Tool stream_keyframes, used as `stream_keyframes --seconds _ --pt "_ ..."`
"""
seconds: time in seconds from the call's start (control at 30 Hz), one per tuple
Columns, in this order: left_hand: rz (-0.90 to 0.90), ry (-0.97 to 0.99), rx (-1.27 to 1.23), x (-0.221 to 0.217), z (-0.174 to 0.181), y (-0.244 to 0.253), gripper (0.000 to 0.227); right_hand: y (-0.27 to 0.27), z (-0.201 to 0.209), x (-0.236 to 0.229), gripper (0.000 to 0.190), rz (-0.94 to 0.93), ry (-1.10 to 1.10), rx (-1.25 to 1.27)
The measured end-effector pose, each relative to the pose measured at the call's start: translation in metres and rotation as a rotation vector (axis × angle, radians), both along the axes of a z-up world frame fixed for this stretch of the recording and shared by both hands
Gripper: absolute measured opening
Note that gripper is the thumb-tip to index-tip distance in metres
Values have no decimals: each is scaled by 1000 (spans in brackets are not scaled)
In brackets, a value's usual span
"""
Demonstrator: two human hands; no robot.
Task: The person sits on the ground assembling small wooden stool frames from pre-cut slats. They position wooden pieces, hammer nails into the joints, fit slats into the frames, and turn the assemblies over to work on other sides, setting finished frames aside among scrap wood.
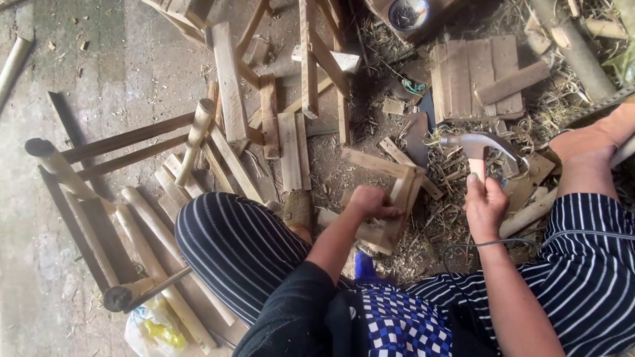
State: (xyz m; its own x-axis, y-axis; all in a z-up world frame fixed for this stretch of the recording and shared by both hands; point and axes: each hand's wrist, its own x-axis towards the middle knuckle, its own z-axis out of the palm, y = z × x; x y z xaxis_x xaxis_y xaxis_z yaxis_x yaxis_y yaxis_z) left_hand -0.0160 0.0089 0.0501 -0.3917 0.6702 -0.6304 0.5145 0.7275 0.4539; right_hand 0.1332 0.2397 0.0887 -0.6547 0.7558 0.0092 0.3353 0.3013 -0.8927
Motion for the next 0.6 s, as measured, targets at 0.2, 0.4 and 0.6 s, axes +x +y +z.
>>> stream_keyframes --seconds 0.2,0.4,0.6 --pt "-223 270 -166 7 -54 1 54 2 -23 14 35 50 -182 133" --pt "-56 216 -167 12 -79 1 49 -10 -42 21 30 153 -430 134" --pt "-19 111 -179 8 -26 0 54 -24 -24 23 33 209 -578 243"
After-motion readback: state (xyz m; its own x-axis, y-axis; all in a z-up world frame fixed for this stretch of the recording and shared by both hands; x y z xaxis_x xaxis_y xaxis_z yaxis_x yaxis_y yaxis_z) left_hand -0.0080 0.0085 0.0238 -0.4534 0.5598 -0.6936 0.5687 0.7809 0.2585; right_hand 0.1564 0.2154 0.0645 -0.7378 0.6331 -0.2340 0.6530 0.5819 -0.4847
